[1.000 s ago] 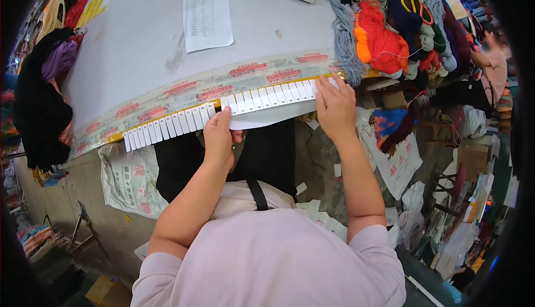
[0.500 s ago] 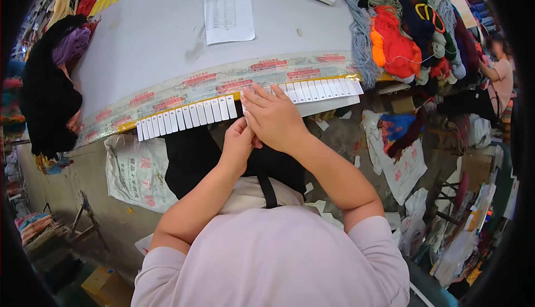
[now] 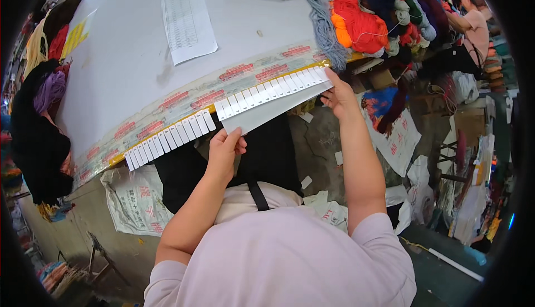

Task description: Documenting data in a notebook, weighing bundles of yarn on a scale, and trimming them with scissors.

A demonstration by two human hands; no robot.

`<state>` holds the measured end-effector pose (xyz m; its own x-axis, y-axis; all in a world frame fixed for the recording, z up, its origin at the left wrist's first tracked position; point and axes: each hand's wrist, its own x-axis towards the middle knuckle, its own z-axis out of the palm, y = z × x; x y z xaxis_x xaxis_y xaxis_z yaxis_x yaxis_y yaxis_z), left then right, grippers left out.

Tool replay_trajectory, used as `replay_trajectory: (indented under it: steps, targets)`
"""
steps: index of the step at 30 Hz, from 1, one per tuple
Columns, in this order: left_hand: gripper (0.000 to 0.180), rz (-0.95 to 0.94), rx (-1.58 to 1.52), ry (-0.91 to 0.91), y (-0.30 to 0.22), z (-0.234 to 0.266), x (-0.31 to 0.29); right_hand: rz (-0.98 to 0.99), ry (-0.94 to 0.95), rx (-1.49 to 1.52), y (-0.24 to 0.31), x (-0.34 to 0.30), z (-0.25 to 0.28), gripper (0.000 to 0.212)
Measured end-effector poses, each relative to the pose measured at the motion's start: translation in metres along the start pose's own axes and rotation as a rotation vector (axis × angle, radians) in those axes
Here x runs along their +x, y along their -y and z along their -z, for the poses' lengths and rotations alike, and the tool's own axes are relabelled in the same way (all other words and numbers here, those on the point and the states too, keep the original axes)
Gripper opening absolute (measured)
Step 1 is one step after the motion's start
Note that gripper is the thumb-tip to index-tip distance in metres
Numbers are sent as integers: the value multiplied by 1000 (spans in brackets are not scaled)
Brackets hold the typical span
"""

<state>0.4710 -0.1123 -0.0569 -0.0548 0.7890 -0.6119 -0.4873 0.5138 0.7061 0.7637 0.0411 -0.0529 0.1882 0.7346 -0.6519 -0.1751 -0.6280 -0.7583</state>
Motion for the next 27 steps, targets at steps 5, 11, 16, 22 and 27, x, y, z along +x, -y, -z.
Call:
replay_trajectory:
  steps: [5, 11, 16, 22, 27]
  targets:
    - [13, 6, 5, 41, 4, 3, 3, 99, 68, -36, 3, 15, 3, 23]
    - [12, 29, -14, 61, 5, 8, 4, 205, -20, -55, 0, -2, -9, 11]
    - [13, 38, 20, 76, 8, 15, 7, 9, -61, 17, -25, -2, -1, 12]
    - [14, 92, 103, 55, 19, 25, 10, -72, -51, -99, -62, 18, 9, 17]
    - [18, 222, 335, 197, 36, 44, 3, -64, -75, -209, -90, 9, 22, 13]
